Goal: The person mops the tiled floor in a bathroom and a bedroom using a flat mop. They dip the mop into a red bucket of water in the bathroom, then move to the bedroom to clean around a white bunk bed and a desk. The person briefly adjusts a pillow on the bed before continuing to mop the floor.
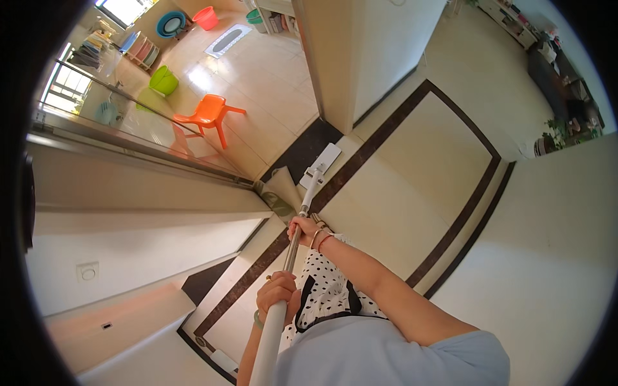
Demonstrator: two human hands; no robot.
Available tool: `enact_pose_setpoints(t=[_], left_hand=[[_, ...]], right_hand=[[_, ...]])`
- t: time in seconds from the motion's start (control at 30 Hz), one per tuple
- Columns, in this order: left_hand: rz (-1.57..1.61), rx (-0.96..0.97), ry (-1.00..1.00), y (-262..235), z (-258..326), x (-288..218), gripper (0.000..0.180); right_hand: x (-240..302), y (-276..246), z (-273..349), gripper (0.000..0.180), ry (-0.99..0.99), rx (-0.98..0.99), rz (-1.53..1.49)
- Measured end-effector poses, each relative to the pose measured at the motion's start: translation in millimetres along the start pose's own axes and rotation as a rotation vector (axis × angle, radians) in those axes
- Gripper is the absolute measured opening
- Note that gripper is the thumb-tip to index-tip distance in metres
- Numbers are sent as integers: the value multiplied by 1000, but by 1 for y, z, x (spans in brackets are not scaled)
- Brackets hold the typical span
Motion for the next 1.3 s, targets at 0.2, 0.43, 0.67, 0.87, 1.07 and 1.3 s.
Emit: enact_pose_setpoints(t=[0.2, 0.43, 0.67, 0.87, 1.07, 1.3], left_hand=[[-48, 33, 20, -49, -95, 75, 30], [-75, 345, -1, -69, -218, 143, 27], [-82, 40, -131, -122, -209, 159, 24], [43, -395, -35, -143, -205, 146, 23], [-32, -426, -45, -123, -220, 160, 23], [9, -437, 39, -115, -252, 164, 22]], right_hand=[[81, 64, -89, 16, 56, 55, -37], [200, 108, -185, 27, -54, 228, -151], [185, 127, -170, 20, -91, -145, -115], [169, 160, -164, 23, 8, -141, -198], [179, 179, -126, 28, 33, -256, 90], [184, 186, -131, 17, 268, -324, 34]])
Point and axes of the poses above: each hand's wrist, its own z-axis away from the middle knuckle, its own y-axis out of the palm, x = y × z, the point moved 8 cm from there along -z, towards the middle knuckle, and after that the axes turned 5 degrees about x, right-handed, at the moved point
